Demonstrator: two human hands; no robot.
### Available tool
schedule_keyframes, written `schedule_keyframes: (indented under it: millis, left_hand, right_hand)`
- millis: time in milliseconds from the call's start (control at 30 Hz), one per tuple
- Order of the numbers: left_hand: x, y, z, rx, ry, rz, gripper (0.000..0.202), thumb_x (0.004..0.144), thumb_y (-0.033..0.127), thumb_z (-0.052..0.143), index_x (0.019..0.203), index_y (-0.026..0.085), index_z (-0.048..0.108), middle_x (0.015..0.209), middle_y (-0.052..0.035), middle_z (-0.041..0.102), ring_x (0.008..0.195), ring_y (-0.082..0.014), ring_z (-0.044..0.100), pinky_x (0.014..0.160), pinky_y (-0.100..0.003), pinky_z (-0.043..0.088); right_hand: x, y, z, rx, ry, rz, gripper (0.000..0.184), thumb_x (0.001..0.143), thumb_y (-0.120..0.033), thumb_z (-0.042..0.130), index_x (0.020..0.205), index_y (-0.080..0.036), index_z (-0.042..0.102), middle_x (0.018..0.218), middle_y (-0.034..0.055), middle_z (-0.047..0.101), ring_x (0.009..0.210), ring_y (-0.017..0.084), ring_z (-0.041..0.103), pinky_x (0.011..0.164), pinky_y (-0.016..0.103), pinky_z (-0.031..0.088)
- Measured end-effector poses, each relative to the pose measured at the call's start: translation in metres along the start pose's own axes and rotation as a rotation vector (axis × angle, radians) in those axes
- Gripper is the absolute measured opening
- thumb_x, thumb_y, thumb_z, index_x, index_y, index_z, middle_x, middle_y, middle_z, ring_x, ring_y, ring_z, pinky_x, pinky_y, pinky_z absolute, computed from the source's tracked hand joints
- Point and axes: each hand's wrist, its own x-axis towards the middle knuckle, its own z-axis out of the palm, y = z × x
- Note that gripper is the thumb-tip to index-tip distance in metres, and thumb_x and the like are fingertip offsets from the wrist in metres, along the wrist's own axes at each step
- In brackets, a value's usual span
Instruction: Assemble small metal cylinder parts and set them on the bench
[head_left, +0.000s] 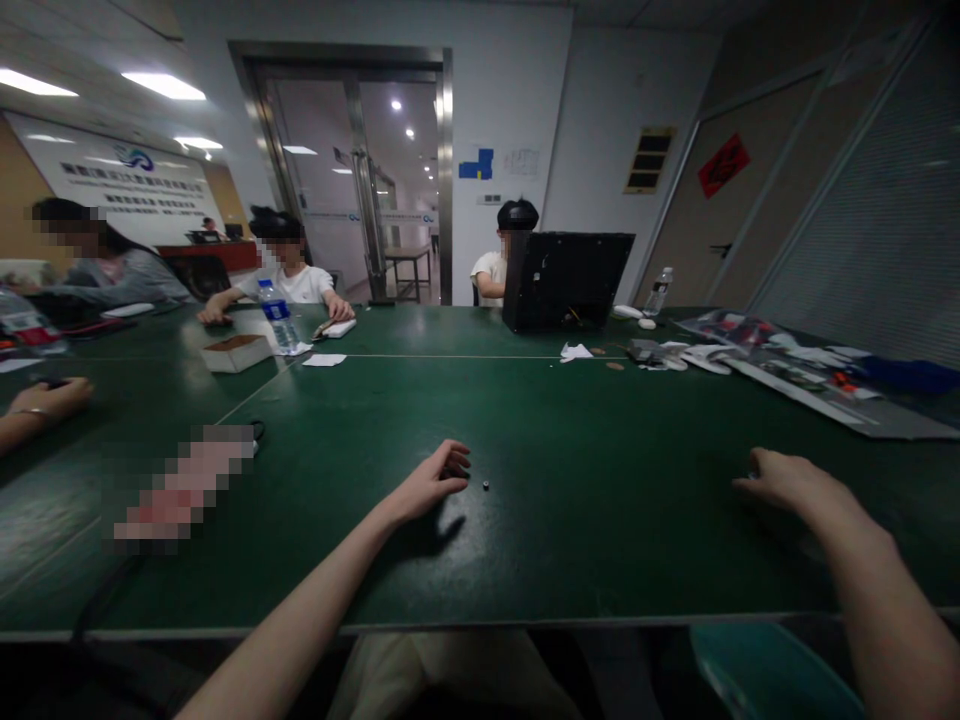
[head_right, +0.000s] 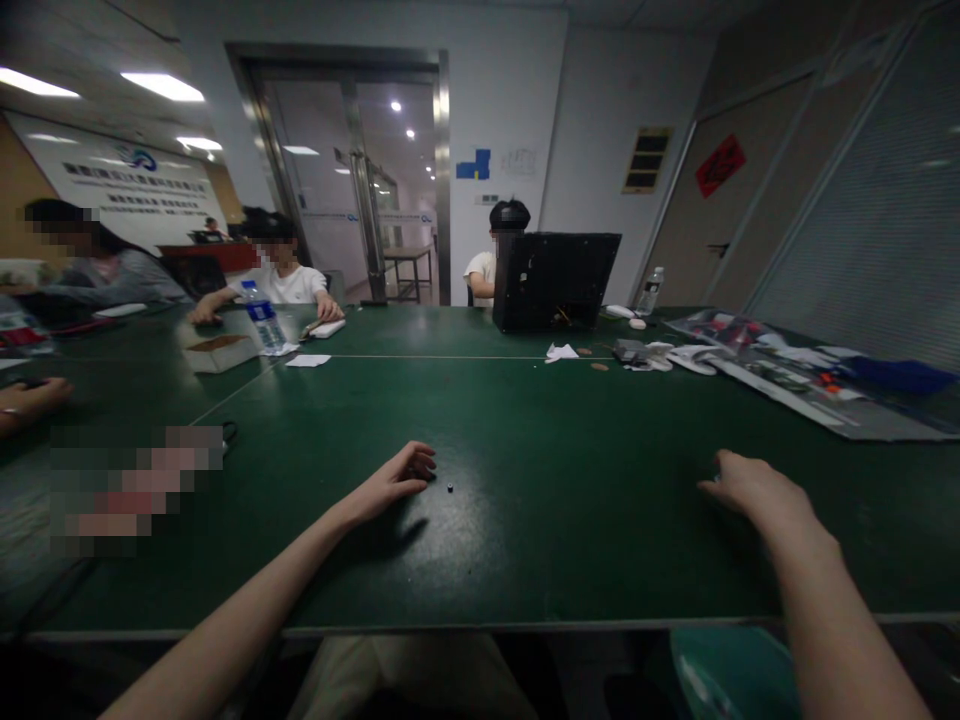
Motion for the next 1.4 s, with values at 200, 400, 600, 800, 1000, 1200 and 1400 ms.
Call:
schedule_keyframes:
  millis: [200,400,600,800,1000,1200,1400]
  left_hand:
    - [0.0,0.0,0.0,0.007,0.007,0.007,0.04,0.076,0.021,0.058,0.114,0.019,0.045,0.107,-0.0085,0.057,0.096,-0.0201,0.055,0.087,-0.037,0.042]
    - [0.002,-0.003,0.003,0.109,0.019,0.018,0.024,0.074,0.013,0.054,0.099,0.016,0.054,0.093,-0.0059,0.062,0.085,-0.0172,0.058,0.079,-0.031,0.045]
    - [0.005,-0.01,0.005,0.219,0.056,0.056,0.018,0.076,0.014,0.05,0.092,0.015,0.057,0.085,-0.0038,0.064,0.078,-0.0158,0.059,0.073,-0.027,0.046]
    - [0.005,-0.01,0.005,0.254,0.06,0.076,0.018,0.076,0.013,0.049,0.091,0.016,0.059,0.085,-0.0036,0.065,0.079,-0.0161,0.059,0.075,-0.027,0.046]
    - [0.004,-0.006,0.004,0.255,0.056,0.076,0.017,0.077,0.013,0.049,0.09,0.015,0.058,0.086,-0.0043,0.065,0.081,-0.0164,0.059,0.076,-0.027,0.046]
    - [0.004,-0.003,0.004,0.271,0.057,0.054,0.015,0.078,0.016,0.05,0.09,0.016,0.058,0.085,-0.0036,0.064,0.079,-0.0161,0.059,0.075,-0.027,0.046]
    - [0.004,-0.005,0.004,0.29,0.06,0.057,0.015,0.078,0.017,0.048,0.09,0.016,0.058,0.083,-0.0027,0.064,0.076,-0.0154,0.058,0.072,-0.026,0.045]
  right_hand:
    - [-0.059,-0.12,-0.039,-0.076,0.088,-0.271,0.043,0.077,-0.035,0.058,0.113,-0.012,0.056,0.113,0.018,0.058,0.098,0.032,0.058,0.077,0.042,0.048]
    - [-0.13,-0.252,-0.034,0.264,-0.1,-0.83,0.028,0.083,-0.03,0.053,0.108,-0.021,0.062,0.106,0.0086,0.063,0.099,0.023,0.059,0.085,0.035,0.046]
    - [-0.146,-0.319,-0.02,0.284,-0.202,-1.038,0.031,0.081,-0.023,0.056,0.112,-0.019,0.06,0.103,0.0093,0.063,0.094,0.023,0.059,0.079,0.032,0.044]
    - [-0.136,-0.333,-0.008,0.391,-0.247,-1.061,0.019,0.081,-0.02,0.058,0.098,-0.019,0.065,0.096,0.007,0.063,0.089,0.018,0.059,0.077,0.027,0.043]
    - [-0.138,-0.332,0.002,0.581,-0.258,-1.017,0.014,0.08,-0.017,0.057,0.089,-0.018,0.067,0.087,0.005,0.065,0.08,0.016,0.059,0.074,0.027,0.043]
    - [-0.136,-0.336,0.016,1.092,-0.596,-0.828,0.02,0.08,-0.031,0.061,0.091,-0.015,0.066,0.08,0.0027,0.066,0.068,0.012,0.058,0.063,0.024,0.044]
    - [-0.141,-0.339,0.021,1.536,-1.024,-0.494,0.032,0.068,-0.035,0.075,0.089,-0.013,0.064,0.074,0.0007,0.063,0.056,0.005,0.052,0.053,0.017,0.041]
